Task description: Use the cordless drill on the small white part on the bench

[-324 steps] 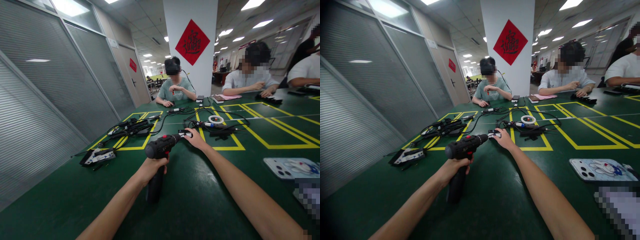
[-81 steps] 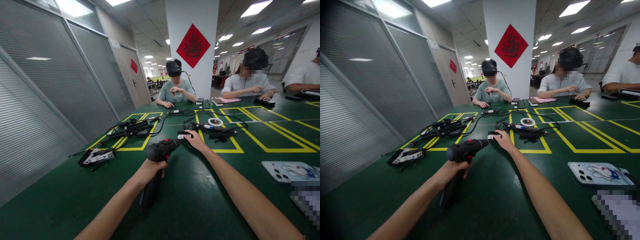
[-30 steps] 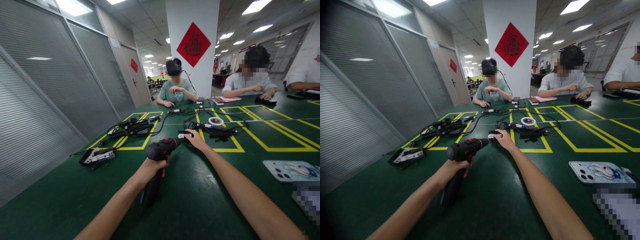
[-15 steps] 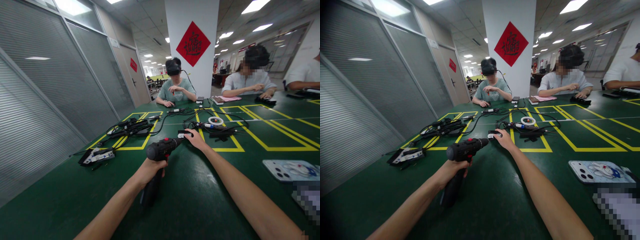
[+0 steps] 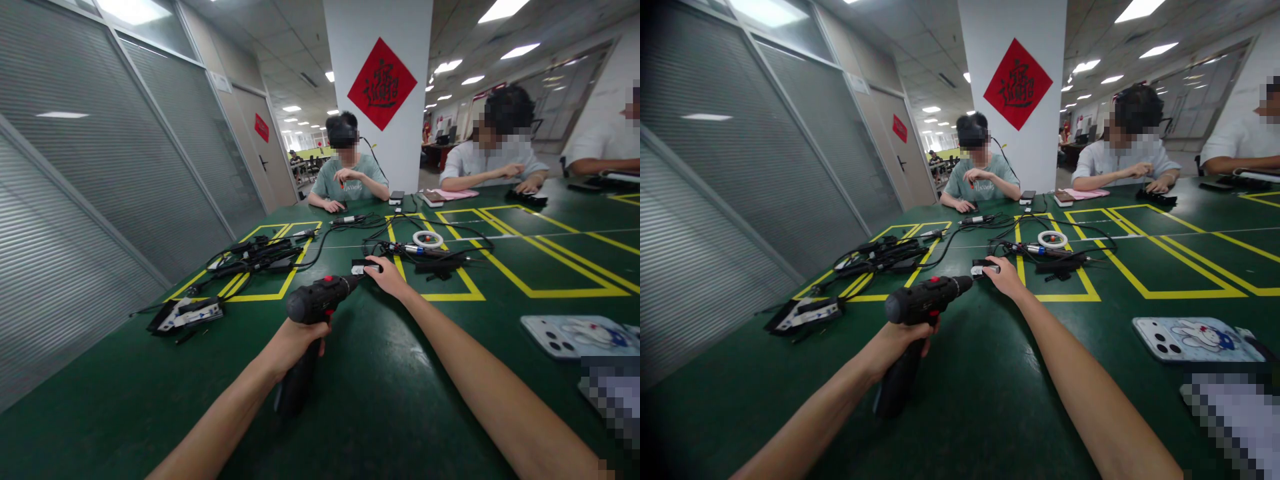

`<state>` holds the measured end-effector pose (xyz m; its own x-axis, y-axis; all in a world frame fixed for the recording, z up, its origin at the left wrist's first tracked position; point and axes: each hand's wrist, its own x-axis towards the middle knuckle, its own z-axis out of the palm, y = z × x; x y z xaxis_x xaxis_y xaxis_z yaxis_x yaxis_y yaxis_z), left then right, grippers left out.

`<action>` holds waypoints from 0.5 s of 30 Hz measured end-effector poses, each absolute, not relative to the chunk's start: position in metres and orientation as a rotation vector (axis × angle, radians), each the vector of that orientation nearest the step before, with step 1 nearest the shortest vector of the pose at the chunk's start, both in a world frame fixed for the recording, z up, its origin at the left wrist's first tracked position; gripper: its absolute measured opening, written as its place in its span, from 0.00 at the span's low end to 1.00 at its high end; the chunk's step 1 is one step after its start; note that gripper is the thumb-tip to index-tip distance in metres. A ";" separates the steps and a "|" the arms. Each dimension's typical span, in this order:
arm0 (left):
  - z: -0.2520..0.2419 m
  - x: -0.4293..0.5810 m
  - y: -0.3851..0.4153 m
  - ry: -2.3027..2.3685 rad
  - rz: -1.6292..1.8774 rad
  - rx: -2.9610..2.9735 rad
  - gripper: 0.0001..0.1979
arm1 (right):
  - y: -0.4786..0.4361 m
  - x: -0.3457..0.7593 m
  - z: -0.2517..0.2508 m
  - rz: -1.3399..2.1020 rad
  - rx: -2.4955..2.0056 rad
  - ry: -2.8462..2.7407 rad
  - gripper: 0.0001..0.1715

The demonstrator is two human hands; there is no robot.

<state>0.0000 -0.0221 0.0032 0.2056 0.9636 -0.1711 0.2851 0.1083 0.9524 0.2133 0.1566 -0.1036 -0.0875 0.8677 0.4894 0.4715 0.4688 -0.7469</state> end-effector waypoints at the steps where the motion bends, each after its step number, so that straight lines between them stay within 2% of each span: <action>1: 0.003 0.000 -0.022 1.300 0.787 1.395 0.09 | 0.157 0.213 -0.103 0.502 -1.156 -1.725 0.21; 15: 0.002 -0.003 -0.021 1.277 0.781 1.377 0.08 | 0.156 0.215 -0.104 0.484 -1.158 -1.737 0.22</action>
